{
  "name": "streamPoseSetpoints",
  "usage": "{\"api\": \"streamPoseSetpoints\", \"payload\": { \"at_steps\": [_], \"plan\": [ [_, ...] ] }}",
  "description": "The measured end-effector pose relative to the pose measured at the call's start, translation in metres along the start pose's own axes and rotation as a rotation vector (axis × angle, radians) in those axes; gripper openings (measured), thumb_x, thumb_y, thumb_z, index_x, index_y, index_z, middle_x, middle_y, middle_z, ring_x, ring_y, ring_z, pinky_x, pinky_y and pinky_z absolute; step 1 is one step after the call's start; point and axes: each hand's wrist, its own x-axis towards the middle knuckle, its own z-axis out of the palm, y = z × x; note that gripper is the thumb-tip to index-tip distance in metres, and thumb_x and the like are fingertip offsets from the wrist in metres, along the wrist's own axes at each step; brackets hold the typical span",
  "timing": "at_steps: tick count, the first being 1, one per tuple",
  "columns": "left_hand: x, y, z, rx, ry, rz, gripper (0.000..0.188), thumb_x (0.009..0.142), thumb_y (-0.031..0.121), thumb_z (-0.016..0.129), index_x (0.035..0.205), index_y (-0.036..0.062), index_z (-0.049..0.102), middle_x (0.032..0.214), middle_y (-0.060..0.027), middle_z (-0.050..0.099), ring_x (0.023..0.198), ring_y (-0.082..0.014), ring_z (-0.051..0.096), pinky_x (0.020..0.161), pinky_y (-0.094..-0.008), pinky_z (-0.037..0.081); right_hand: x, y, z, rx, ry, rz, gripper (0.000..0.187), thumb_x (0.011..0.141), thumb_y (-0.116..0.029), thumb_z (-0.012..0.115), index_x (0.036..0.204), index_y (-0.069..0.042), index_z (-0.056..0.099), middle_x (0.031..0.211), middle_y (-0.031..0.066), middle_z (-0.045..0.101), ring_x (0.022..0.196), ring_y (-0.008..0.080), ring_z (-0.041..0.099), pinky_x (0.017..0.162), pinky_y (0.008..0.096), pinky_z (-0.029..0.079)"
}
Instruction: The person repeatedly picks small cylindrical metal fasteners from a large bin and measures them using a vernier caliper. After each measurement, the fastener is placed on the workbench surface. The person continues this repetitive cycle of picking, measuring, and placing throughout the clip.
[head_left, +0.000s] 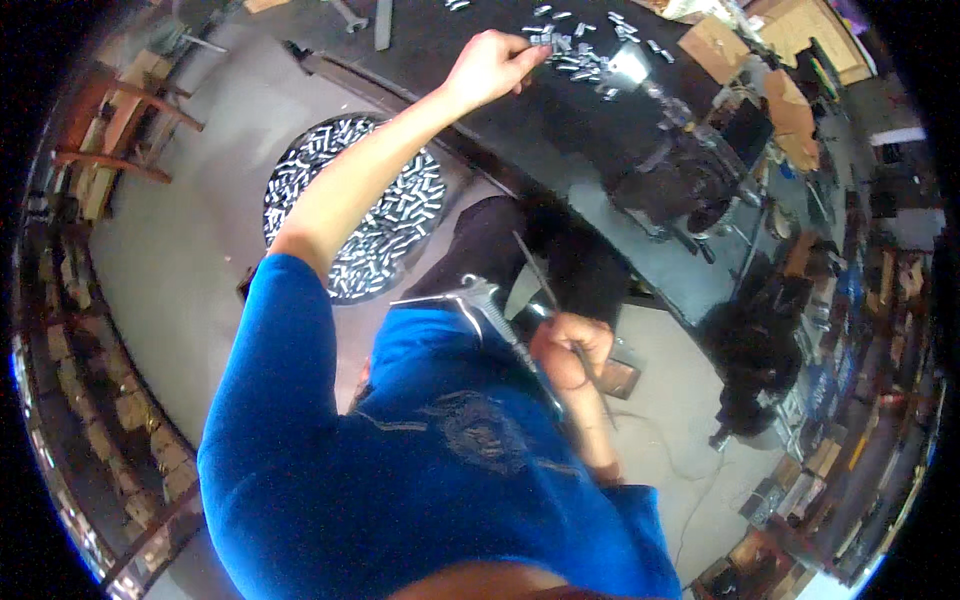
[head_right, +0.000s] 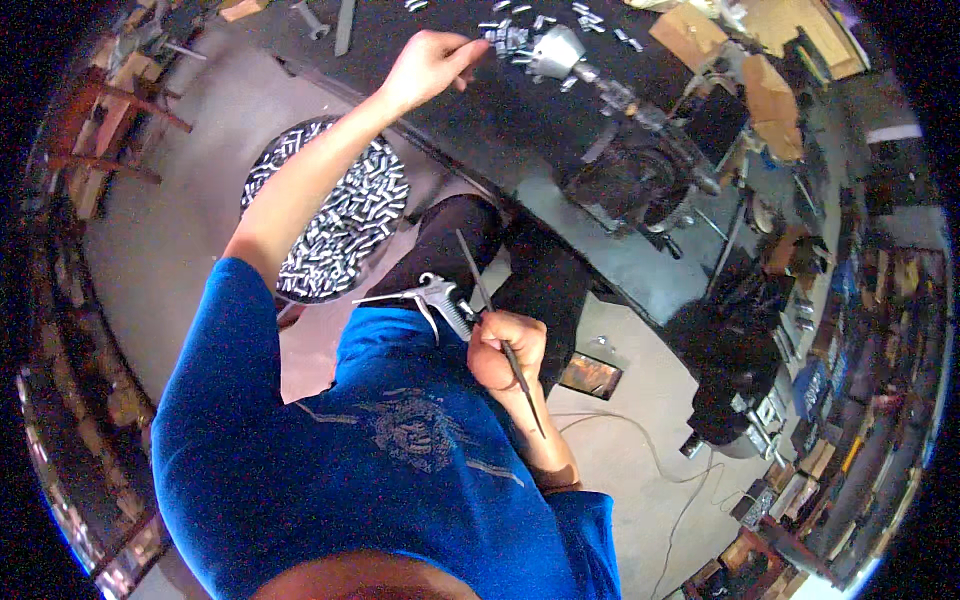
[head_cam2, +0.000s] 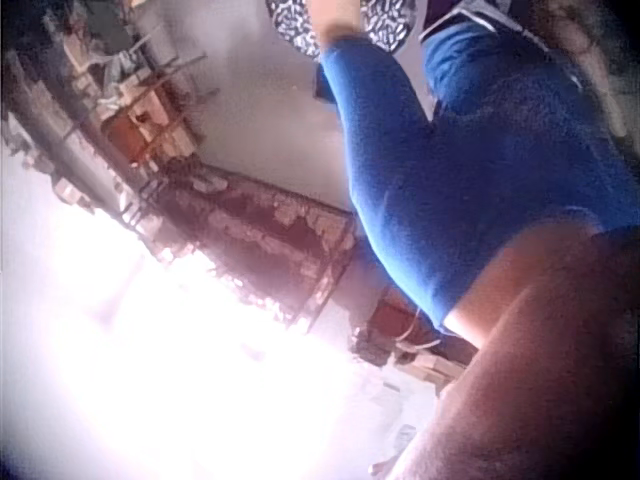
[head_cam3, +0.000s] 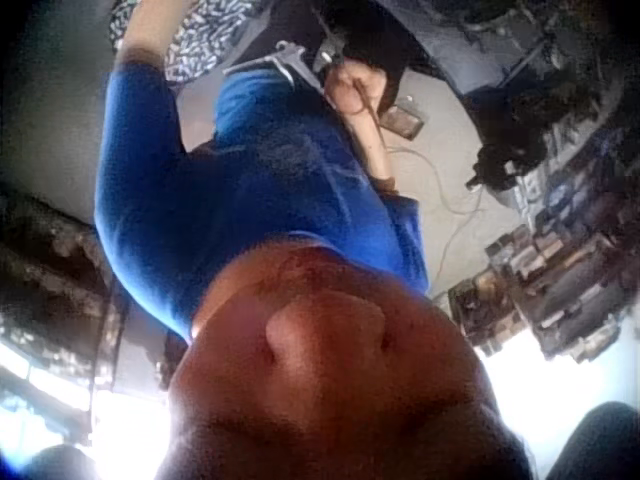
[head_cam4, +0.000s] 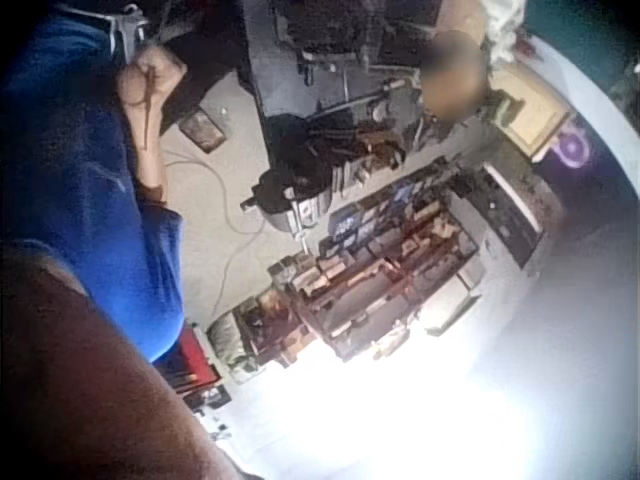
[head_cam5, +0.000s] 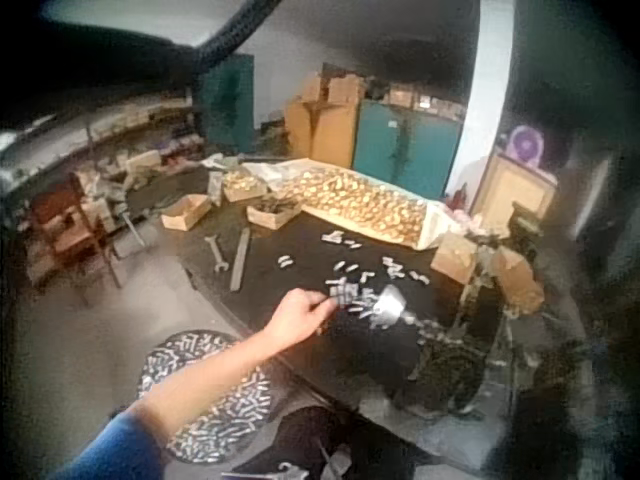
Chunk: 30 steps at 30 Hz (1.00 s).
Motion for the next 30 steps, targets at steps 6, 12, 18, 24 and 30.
{"api": "streamPoseSetpoints", "payload": {
  "at_steps": [6,12,18,24,30],
  "plan": [
    [-0.162,-0.030,-0.026,-0.104,-0.240,-0.342,0.024,0.091,0.014,0.048,0.082,-0.0034,0.062,0.058,-0.0067,0.061,0.052,-0.0116,0.059,0.052,-0.0268,0.048,0.004,0.000,0.011,-0.001,-0.035,-0.086,0.026,0.059,0.011,0.051,0.054,-0.006,0.032,0.049,0.0018,0.029,0.042,0.0128,0.029,0.042,0.0248,0.024],
    [-0.242,-0.106,-0.036,0.532,-0.356,-0.238,0.027,0.075,0.009,0.055,0.100,0.0106,0.064,0.080,-0.0181,0.063,0.075,-0.0333,0.062,0.071,-0.0417,0.049,0.007,-0.001,0.008,0.004,-0.104,-0.055,0.029,0.070,0.014,0.049,0.050,-0.005,0.040,0.047,-0.0002,0.040,0.042,0.0125,0.048,0.038,0.0244,0.037],
    [-0.230,-0.149,-0.085,0.552,-0.064,-0.456,0.023,0.075,0.013,0.052,0.094,0.0114,0.066,0.081,-0.0192,0.063,0.078,-0.0331,0.063,0.073,-0.0416,0.049,0.002,0.004,0.010,0.053,-0.107,0.001,0.030,0.069,0.016,0.050,0.050,-0.005,0.040,0.049,0.0006,0.040,0.042,0.0127,0.045,0.038,0.0247,0.035],
    [-0.233,-0.145,-0.072,0.803,-0.180,-0.625,0.021,0.075,0.024,0.061,0.093,0.0120,0.062,0.087,-0.0158,0.064,0.083,-0.0327,0.063,0.074,-0.0428,0.050,0.006,-0.006,0.016,0.058,-0.140,0.037,0.022,0.057,0.007,0.050,0.053,-0.005,0.032,0.049,0.0007,0.030,0.043,0.0096,0.031,0.041,0.0240,0.024],
    [-0.234,-0.152,-0.060,0.794,-0.178,-0.674,0.023,0.070,0.020,0.061,0.091,0.0121,0.060,0.088,-0.0140,0.063,0.086,-0.0319,0.062,0.074,-0.0426,0.049,0.000,0.004,0.017,0.016,-0.112,0.007,0.023,0.059,0.005,0.052,0.054,-0.005,0.032,0.048,0.0014,0.032,0.043,0.0101,0.034,0.041,0.0243,0.026]
  ]
}}
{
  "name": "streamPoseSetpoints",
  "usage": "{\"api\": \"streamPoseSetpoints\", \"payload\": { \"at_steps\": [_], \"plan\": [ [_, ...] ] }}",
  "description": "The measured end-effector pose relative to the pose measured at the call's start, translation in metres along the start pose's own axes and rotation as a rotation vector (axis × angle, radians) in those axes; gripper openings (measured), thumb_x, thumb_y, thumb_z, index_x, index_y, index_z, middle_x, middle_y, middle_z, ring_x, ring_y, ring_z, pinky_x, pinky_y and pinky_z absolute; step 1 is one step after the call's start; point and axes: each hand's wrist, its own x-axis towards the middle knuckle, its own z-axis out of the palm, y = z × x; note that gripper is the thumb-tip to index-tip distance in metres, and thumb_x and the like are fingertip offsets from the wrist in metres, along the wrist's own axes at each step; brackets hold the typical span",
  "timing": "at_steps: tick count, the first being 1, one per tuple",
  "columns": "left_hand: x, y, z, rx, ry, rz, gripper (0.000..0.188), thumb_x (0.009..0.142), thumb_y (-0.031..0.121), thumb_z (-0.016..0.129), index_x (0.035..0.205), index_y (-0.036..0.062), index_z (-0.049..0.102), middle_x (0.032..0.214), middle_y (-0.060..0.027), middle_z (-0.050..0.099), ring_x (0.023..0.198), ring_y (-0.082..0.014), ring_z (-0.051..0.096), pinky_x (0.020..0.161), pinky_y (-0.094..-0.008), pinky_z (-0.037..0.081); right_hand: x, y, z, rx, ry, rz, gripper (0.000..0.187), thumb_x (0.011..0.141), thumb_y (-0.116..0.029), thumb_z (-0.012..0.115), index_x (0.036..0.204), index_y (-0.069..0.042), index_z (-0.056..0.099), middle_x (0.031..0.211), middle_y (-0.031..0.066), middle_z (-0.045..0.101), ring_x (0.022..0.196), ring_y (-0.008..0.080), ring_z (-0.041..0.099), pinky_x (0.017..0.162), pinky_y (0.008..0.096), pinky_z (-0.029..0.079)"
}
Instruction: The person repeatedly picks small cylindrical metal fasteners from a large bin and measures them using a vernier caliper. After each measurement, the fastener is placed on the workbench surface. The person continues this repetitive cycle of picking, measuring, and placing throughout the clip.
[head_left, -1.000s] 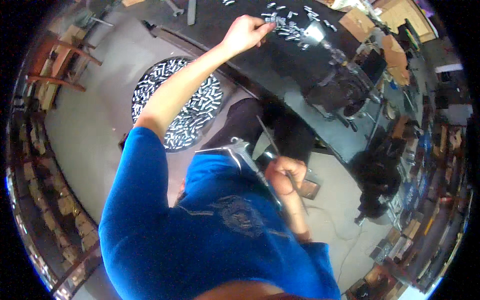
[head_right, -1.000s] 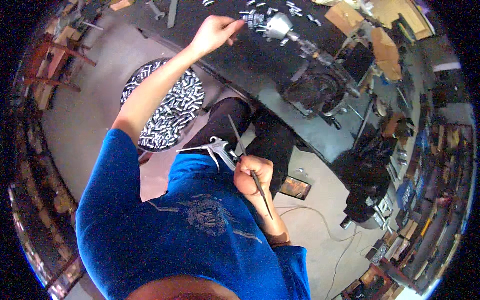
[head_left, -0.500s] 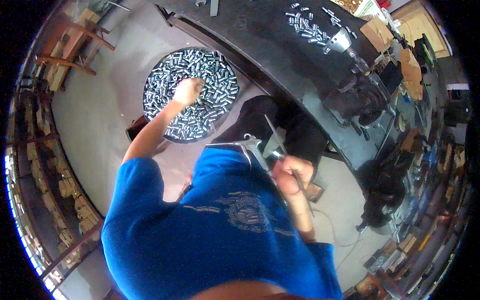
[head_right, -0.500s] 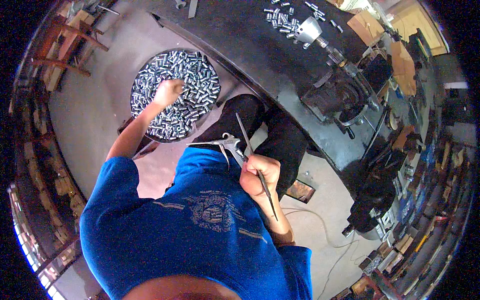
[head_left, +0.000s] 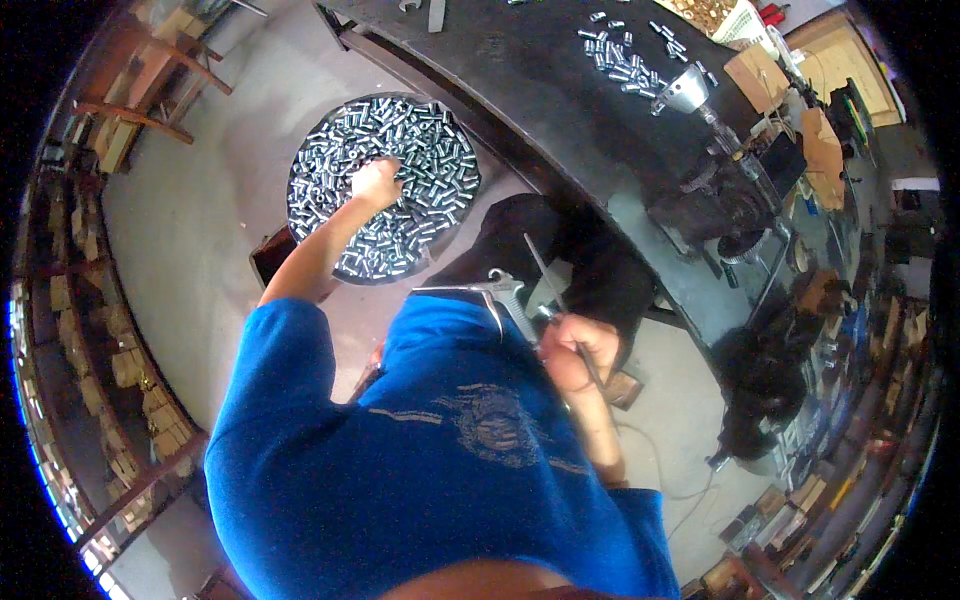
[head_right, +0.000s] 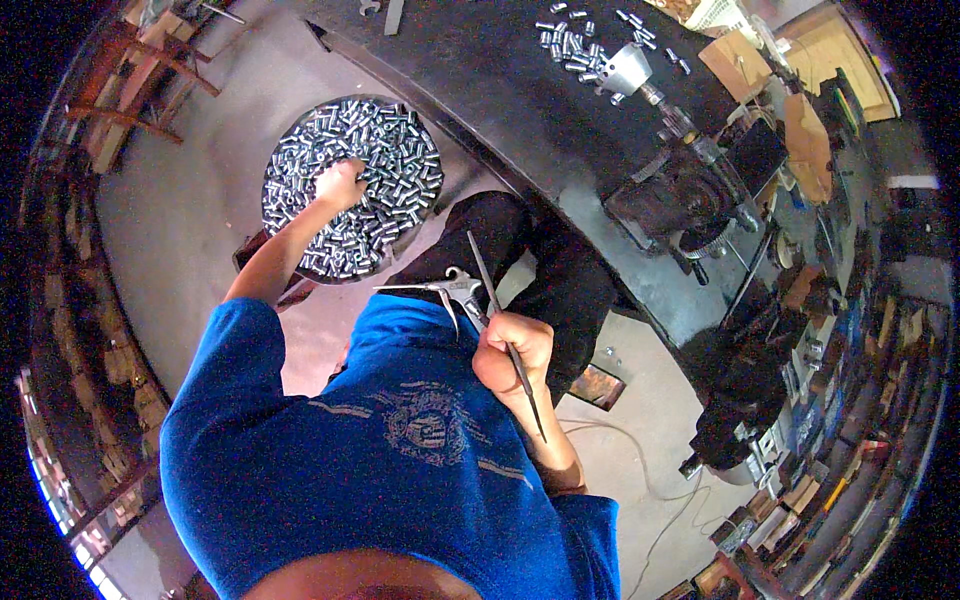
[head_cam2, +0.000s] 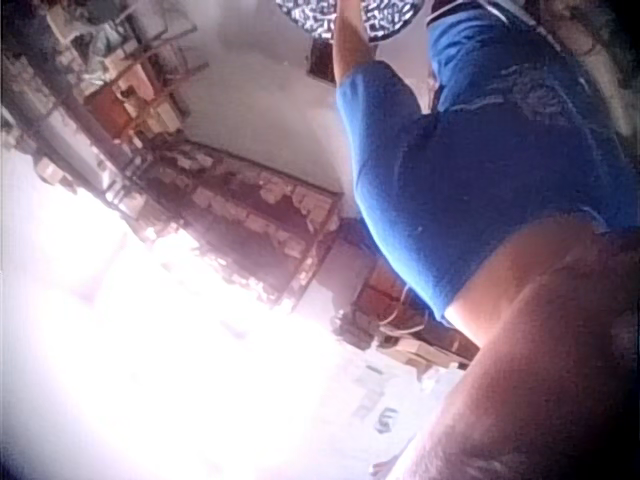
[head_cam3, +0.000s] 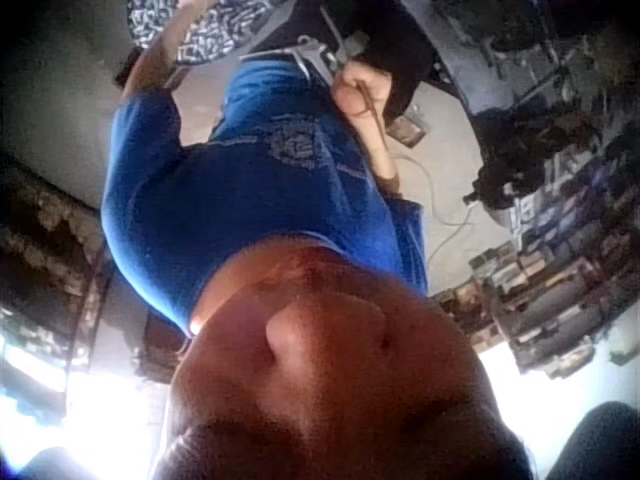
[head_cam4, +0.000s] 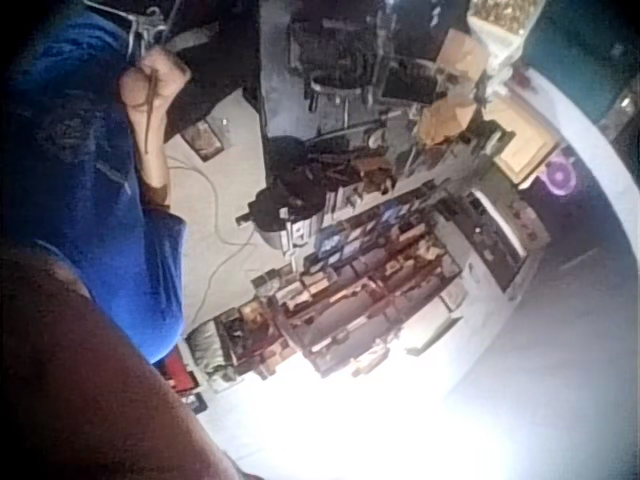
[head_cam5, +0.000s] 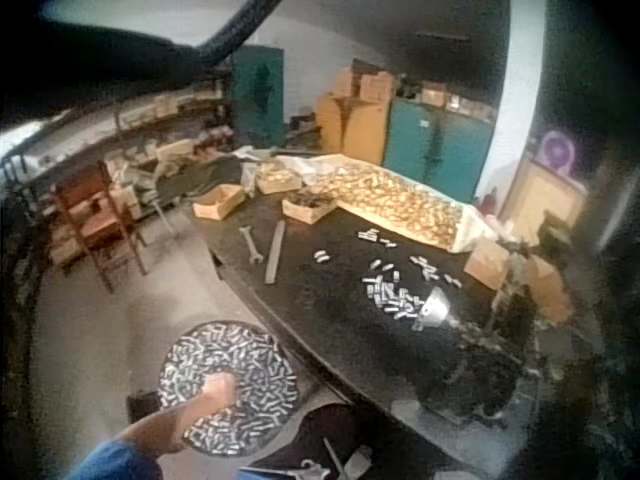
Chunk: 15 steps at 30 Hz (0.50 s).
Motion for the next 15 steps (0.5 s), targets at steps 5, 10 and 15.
{"api": "streamPoseSetpoints", "payload": {
  "at_steps": [5,10,15],
  "plan": [
    [0.011,-0.017,0.010,-0.129,-0.032,-0.040,0.022,0.068,0.018,0.063,0.088,0.0111,0.059,0.083,-0.0119,0.064,0.083,-0.0296,0.062,0.073,-0.0419,0.049,-0.001,-0.003,0.000,0.058,-0.015,0.039,0.024,0.060,0.002,0.054,0.054,-0.005,0.032,0.049,0.0013,0.033,0.043,0.0109,0.035,0.042,0.0246,0.026],
    [0.012,-0.007,0.008,-0.013,0.009,-0.014,0.020,0.070,0.026,0.059,0.083,0.0108,0.056,0.080,-0.0152,0.064,0.079,-0.0336,0.062,0.070,-0.0437,0.049,0.000,-0.004,0.001,0.077,-0.026,0.058,0.023,0.060,0.002,0.053,0.054,-0.005,0.033,0.049,0.0016,0.033,0.043,0.0114,0.035,0.042,0.0245,0.026],
    [0.004,0.001,-0.009,0.081,-0.057,-0.005,0.024,0.069,0.022,0.055,0.088,0.0072,0.058,0.084,-0.0180,0.064,0.081,-0.0332,0.063,0.072,-0.0432,0.050,-0.005,0.004,-0.002,0.071,0.020,0.123,0.021,0.058,0.002,0.052,0.053,-0.005,0.033,0.049,0.0026,0.034,0.043,0.0119,0.036,0.042,0.0244,0.025]
  ]
}}
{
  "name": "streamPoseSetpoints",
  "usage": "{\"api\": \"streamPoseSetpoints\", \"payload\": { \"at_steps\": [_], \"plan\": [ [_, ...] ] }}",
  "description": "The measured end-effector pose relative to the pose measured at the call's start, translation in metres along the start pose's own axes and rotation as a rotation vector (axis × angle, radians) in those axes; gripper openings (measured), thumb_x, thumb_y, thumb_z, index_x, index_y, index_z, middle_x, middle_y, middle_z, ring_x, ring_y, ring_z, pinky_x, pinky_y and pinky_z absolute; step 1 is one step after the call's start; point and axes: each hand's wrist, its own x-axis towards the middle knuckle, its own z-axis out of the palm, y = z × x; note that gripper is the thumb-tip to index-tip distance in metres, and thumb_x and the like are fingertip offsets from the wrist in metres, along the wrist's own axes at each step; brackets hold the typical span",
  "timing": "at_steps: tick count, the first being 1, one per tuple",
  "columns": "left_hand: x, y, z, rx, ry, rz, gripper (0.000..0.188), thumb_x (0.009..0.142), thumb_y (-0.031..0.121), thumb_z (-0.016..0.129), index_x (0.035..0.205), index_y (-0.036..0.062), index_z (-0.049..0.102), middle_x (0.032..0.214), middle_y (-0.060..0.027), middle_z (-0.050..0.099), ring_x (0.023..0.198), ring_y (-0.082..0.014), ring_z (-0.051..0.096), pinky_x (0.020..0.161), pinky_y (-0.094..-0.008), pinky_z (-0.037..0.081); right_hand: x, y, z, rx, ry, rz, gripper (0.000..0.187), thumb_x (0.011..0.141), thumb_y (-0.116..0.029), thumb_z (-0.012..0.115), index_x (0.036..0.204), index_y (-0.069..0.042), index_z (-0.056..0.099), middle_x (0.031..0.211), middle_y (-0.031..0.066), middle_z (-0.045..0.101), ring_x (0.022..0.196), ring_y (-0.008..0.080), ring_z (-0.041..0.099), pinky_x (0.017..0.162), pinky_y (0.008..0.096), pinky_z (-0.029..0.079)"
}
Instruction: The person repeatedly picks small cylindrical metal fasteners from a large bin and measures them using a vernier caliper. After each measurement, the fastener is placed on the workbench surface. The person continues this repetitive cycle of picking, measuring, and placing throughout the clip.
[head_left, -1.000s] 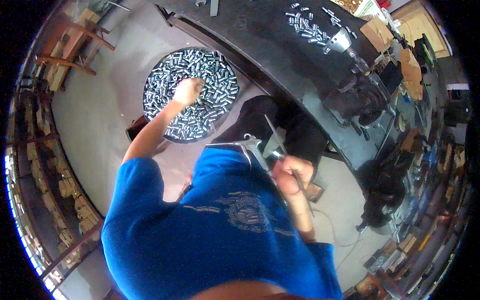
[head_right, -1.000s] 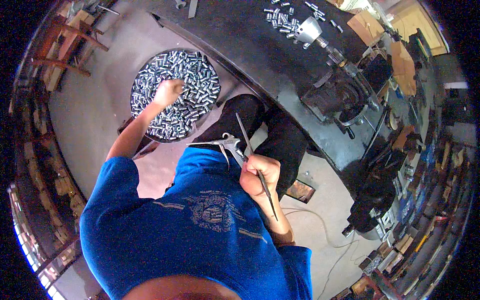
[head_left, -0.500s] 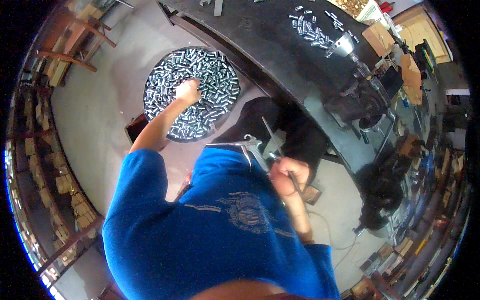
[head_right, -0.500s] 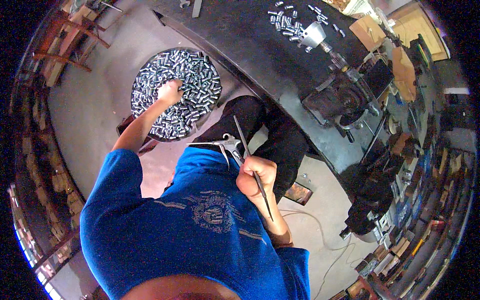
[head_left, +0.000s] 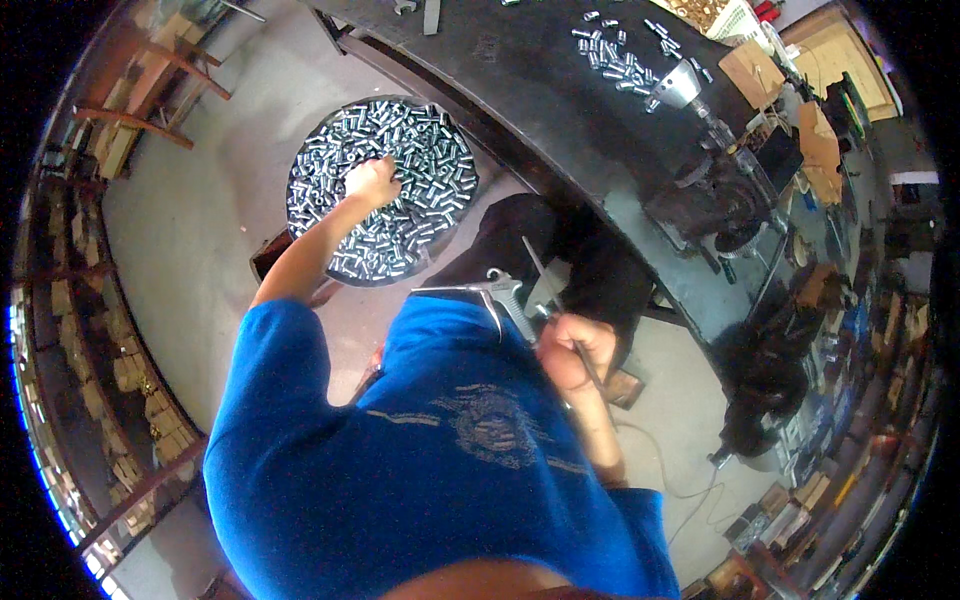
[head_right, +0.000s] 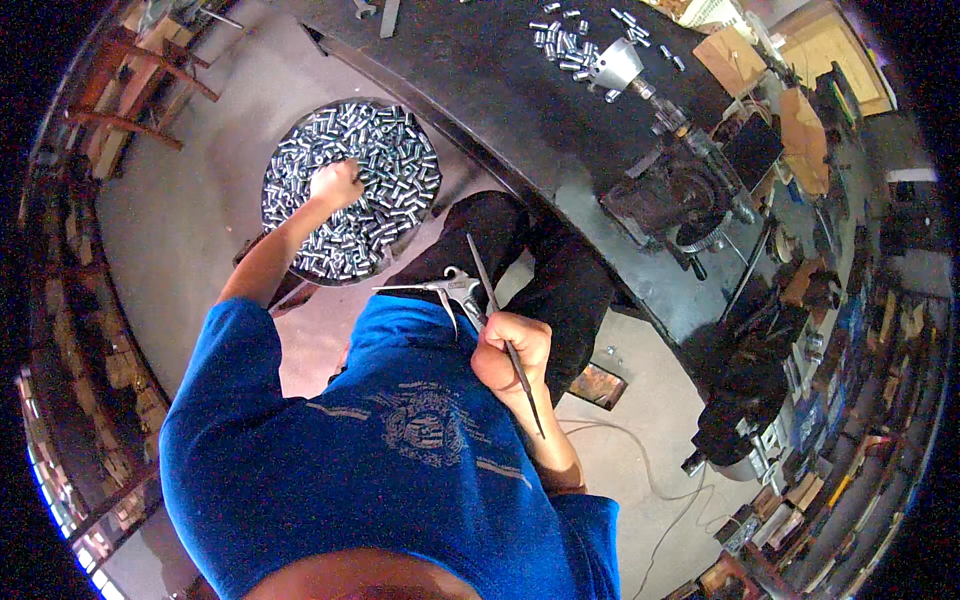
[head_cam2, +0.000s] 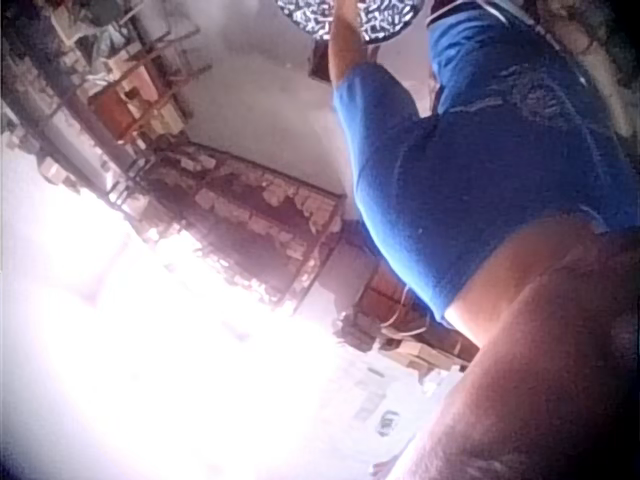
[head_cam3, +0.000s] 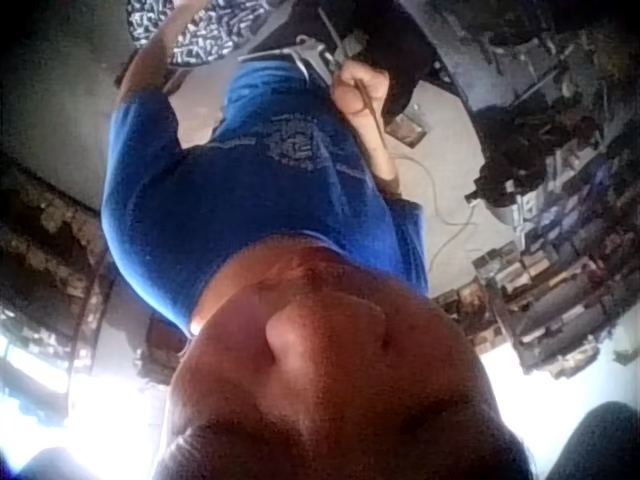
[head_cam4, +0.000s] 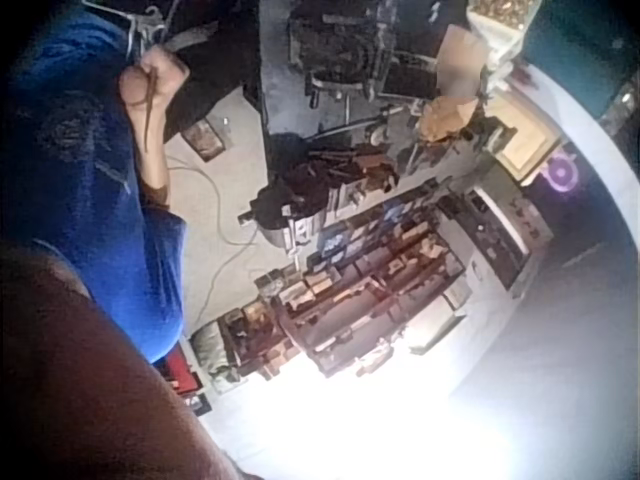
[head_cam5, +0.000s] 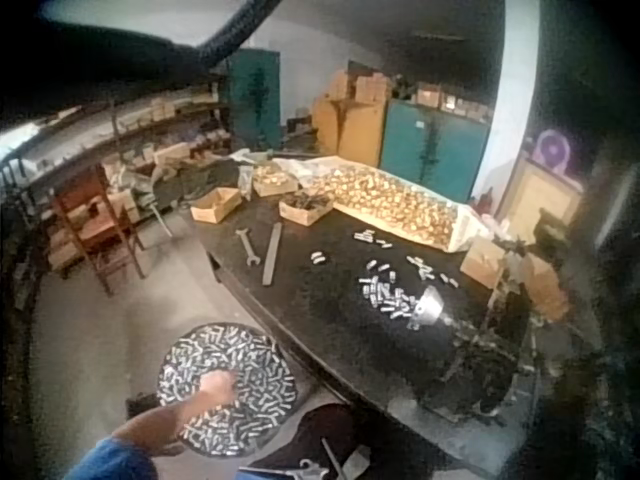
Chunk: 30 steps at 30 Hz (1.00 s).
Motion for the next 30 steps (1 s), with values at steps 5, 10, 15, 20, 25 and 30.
{"api": "streamPoseSetpoints", "payload": {
  "at_steps": [5,10,15,20,25,30],
  "plan": [
    [-0.021,-0.016,0.002,0.004,0.017,0.042,0.027,0.070,0.023,0.056,0.093,0.0102,0.060,0.080,-0.0181,0.064,0.078,-0.0337,0.064,0.070,-0.0437,0.050,0.003,-0.003,0.001,-0.079,-0.067,-0.081,0.022,0.061,0.006,0.053,0.053,-0.005,0.036,0.050,0.0013,0.037,0.045,0.0108,0.038,0.042,0.0238,0.028],
    [-0.029,-0.020,0.011,-0.006,0.084,0.066,0.017,0.071,0.024,0.056,0.082,0.0136,0.063,0.076,-0.0155,0.064,0.074,-0.0332,0.063,0.067,-0.0428,0.051,0.006,-0.010,0.006,-0.088,-0.062,-0.065,0.021,0.057,0.001,0.053,0.053,-0.005,0.033,0.048,0.0029,0.034,0.043,0.0120,0.034,0.042,0.0258,0.024],
    [-0.033,-0.019,0.006,-0.185,0.168,0.024,0.015,0.065,0.024,0.064,0.076,0.0143,0.064,0.072,-0.0143,0.064,0.072,-0.0317,0.063,0.068,-0.0410,0.051,0.004,0.000,-0.003,-0.065,-0.092,-0.089,0.025,0.062,0.013,0.053,0.052,-0.005,0.039,0.053,-0.0030,0.039,0.049,0.0068,0.037,0.043,0.0221,0.027],
    [-0.064,0.021,-0.032,-1.286,-0.195,-0.016,0.016,0.080,0.006,0.056,0.090,-0.0052,0.050,0.075,-0.0171,0.062,0.062,-0.0241,0.065,0.055,-0.0313,0.055,0.016,-0.018,0.002,-0.210,-0.168,-0.090,0.025,0.060,0.005,0.052,0.053,-0.005,0.031,0.053,0.0000,0.027,0.049,0.0081,0.028,0.044,0.0261,0.020],
    [-0.124,0.097,-0.079,-1.854,-0.744,0.197,0.028,0.083,0.010,0.056,0.106,-0.0034,0.050,0.080,-0.0203,0.064,0.074,-0.0277,0.066,0.071,-0.0365,0.054,0.028,-0.024,0.007,-0.207,-0.277,-0.116,0.033,0.063,-0.012,0.062,0.057,-0.005,0.031,0.051,0.0041,0.027,0.046,0.0152,0.027,0.042,0.0294,0.022],
    [-0.144,0.121,-0.073,-2.116,-1.012,0.168,0.026,0.088,0.016,0.049,0.100,-0.0067,0.056,0.079,-0.0210,0.064,0.070,-0.0311,0.065,0.069,-0.0409,0.054,0.032,-0.031,0.006,-0.243,-0.262,-0.148,0.034,0.066,-0.016,0.062,0.057,-0.005,0.031,0.051,0.0036,0.029,0.046,0.0158,0.028,0.043,0.0299,0.023]
  ]
}}
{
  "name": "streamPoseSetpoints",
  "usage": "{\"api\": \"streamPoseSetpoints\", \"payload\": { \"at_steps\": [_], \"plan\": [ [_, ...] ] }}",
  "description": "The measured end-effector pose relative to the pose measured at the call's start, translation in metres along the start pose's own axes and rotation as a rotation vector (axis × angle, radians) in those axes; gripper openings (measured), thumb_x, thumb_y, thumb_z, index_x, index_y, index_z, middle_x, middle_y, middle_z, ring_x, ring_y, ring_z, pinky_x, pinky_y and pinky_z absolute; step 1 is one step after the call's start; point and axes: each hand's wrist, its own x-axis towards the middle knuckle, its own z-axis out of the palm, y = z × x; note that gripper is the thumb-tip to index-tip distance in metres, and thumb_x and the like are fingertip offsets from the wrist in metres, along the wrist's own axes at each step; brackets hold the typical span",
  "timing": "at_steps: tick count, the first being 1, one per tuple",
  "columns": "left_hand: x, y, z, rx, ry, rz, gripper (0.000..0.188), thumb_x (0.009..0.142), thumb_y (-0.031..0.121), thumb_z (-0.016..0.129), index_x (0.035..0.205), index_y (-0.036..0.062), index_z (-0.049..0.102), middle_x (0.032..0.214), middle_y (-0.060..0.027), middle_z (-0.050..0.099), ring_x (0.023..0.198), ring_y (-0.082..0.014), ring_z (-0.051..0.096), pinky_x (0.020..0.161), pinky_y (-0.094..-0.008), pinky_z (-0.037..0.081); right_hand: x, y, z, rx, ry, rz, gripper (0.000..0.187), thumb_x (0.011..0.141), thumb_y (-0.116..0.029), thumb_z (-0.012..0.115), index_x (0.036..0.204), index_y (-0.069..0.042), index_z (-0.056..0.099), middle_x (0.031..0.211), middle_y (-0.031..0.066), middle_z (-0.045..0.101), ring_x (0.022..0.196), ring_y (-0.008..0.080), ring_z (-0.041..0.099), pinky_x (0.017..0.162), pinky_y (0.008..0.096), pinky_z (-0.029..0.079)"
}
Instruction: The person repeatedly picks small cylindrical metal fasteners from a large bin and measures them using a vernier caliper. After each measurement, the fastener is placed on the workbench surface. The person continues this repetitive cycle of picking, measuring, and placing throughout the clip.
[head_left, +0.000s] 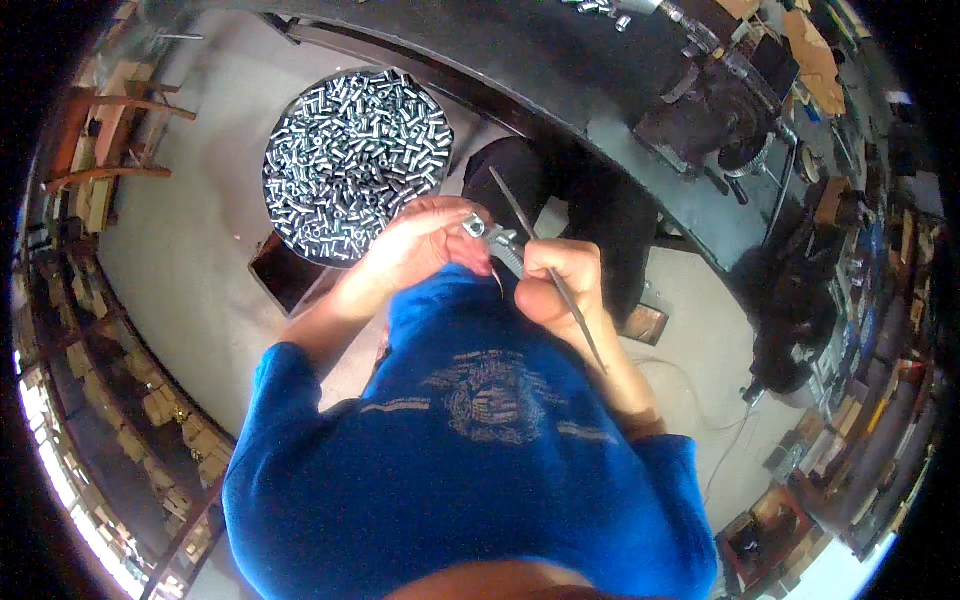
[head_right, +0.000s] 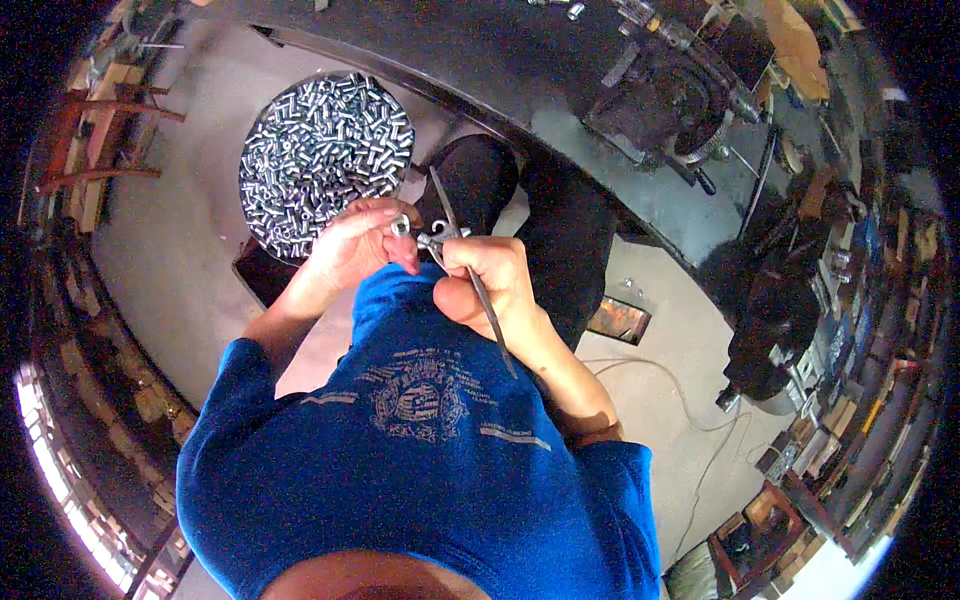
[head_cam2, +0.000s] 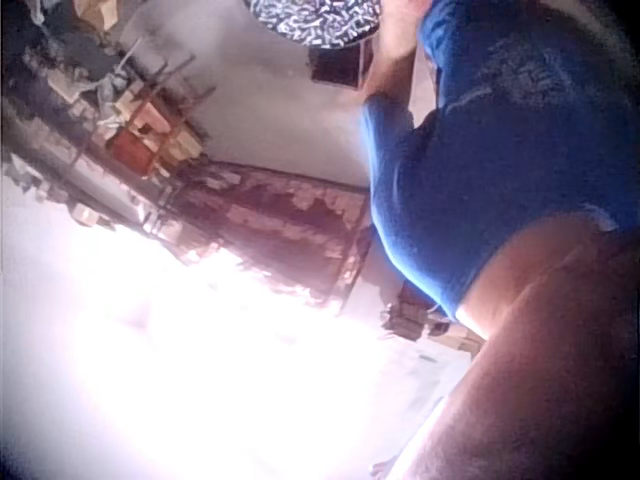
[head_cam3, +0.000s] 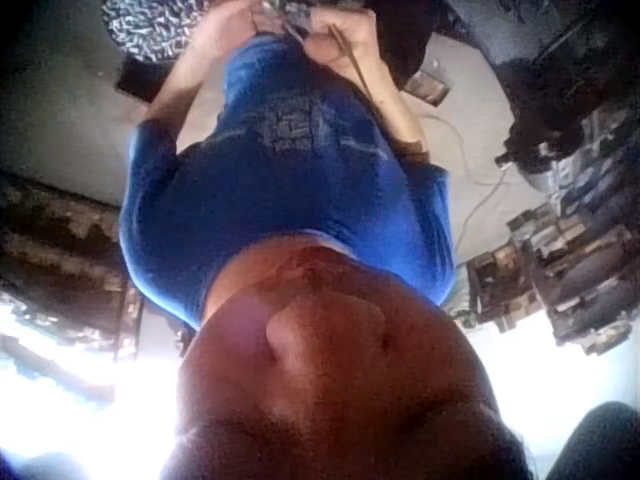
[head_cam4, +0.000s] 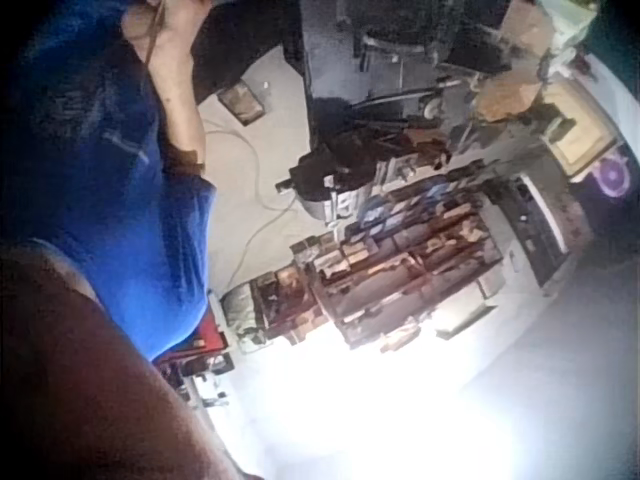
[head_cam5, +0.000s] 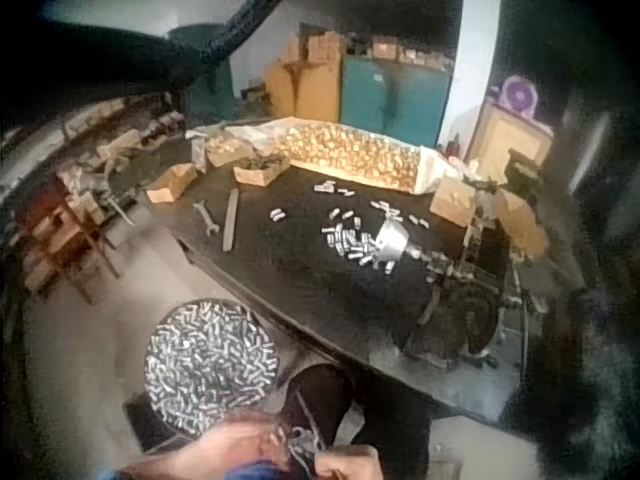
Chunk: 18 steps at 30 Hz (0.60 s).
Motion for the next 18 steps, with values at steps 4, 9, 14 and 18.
{"api": "streamPoseSetpoints", "payload": {
  "at_steps": [4,9,14,18],
  "plan": [
    [0.000,-0.005,-0.001,-0.023,0.031,-0.017,0.028,0.090,0.022,0.050,0.092,-0.0051,0.058,0.068,-0.0200,0.063,0.063,-0.0312,0.064,0.061,-0.0402,0.053,0.000,0.004,0.002,0.063,0.015,0.006,0.057,0.074,-0.050,0.064,0.057,-0.006,0.031,0.051,0.0035,0.029,0.046,0.0170,0.029,0.042,0.0303,0.023],
    [-0.002,0.003,0.007,0.160,0.104,0.006,0.026,0.088,0.021,0.054,0.091,-0.0051,0.058,0.066,-0.0168,0.062,0.060,-0.0277,0.063,0.060,-0.0363,0.053,0.001,0.011,0.005,0.097,-0.008,0.017,0.061,0.073,-0.057,0.061,0.057,-0.006,0.032,0.050,0.0043,0.030,0.045,0.0177,0.031,0.042,0.0308,0.025],
    [-0.002,0.014,0.027,0.608,0.084,0.142,0.018,0.083,0.008,0.061,0.096,-0.0047,0.059,0.079,-0.0101,0.063,0.069,-0.0167,0.063,0.065,-0.0274,0.052,0.002,0.012,0.009,-0.033,-0.003,-0.042,0.057,0.077,-0.053,0.060,0.056,-0.006,0.035,0.049,0.0071,0.035,0.043,0.0225,0.038,0.041,0.0328,0.029],
    [-0.002,0.018,0.031,0.756,0.059,0.207,0.018,0.080,0.001,0.062,0.098,-0.0035,0.059,0.087,-0.0086,0.064,0.079,-0.0143,0.062,0.070,-0.0250,0.051,0.002,0.015,0.009,-0.102,0.032,-0.099,0.055,0.078,-0.051,0.059,0.056,-0.006,0.037,0.049,0.0084,0.038,0.042,0.0249,0.042,0.041,0.0335,0.031]
  ]
}}
